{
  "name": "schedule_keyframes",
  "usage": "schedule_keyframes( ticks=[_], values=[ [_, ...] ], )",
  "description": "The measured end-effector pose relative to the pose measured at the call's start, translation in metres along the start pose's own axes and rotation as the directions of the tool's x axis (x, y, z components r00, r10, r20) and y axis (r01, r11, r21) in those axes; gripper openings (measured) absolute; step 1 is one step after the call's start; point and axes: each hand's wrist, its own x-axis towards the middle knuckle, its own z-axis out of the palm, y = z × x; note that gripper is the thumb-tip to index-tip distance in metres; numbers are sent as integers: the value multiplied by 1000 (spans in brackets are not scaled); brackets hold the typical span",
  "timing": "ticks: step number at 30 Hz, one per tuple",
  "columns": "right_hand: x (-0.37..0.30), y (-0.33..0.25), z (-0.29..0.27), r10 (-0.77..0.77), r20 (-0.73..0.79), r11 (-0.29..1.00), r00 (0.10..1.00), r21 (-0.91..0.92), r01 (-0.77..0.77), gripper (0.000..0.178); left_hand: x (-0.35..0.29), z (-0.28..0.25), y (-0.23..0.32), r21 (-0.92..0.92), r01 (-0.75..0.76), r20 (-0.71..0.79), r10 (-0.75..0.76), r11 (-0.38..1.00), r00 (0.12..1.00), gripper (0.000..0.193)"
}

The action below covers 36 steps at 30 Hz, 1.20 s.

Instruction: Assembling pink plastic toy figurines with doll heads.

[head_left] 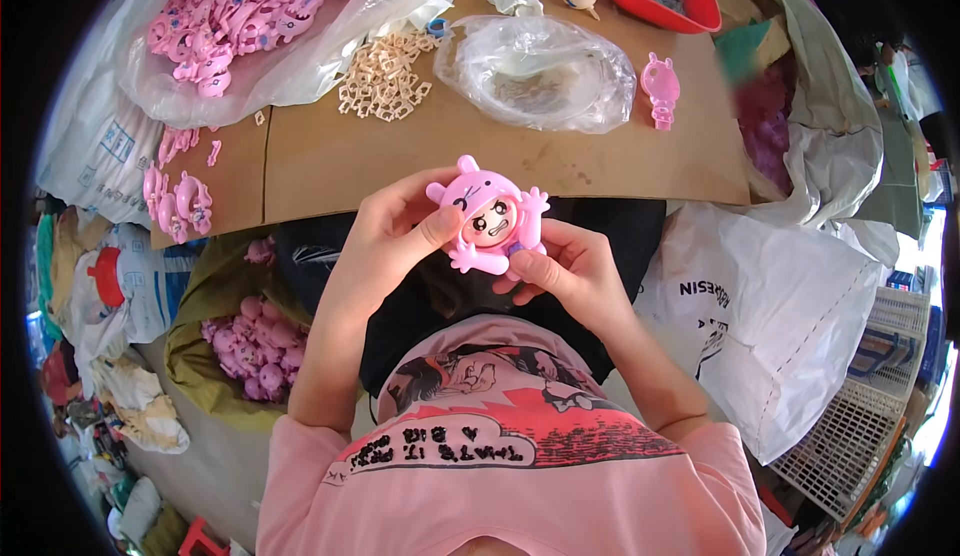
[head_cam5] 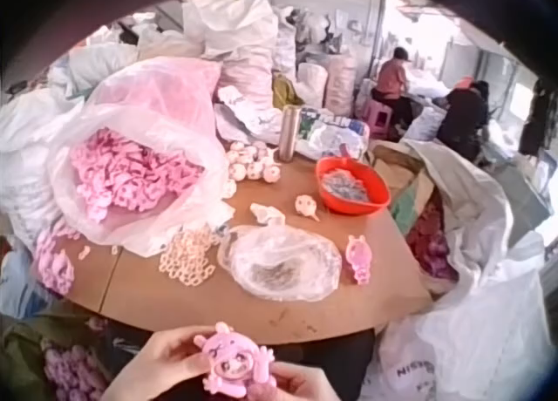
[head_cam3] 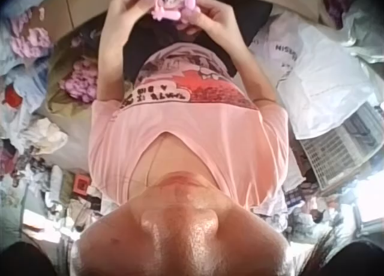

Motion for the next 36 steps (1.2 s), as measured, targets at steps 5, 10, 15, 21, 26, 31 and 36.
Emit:
schedule_keyframes(
  ticks=[5,10,15,21,26,31,36],
  values=[
    [-3,5,3,-18,-13,997,1000,73,19,60,4,-18,-10,-153,110,63,-102,982,993,49],
    [-3,7,1,-139,-31,989,990,51,141,59,5,-19,-11,-242,91,167,-50,966,985,57],
    [-5,9,3,-254,-107,966,961,-83,246,53,4,-17,-9,-182,9,210,30,983,977,68],
    [-11,-2,0,-521,-56,755,852,-496,429,39,-1,-15,-3,-46,-114,229,121,992,966,66],
    [-13,-5,-1,-675,24,584,737,-594,554,47,-11,-4,15,103,-204,227,177,973,958,59],
    [-11,-10,-5,-758,120,459,641,-601,654,45,-17,6,25,281,-342,250,275,897,928,58],
    [-18,-15,-4,-786,183,377,590,-615,692,39,-23,11,20,455,-493,276,408,742,870,55]
  ],
)
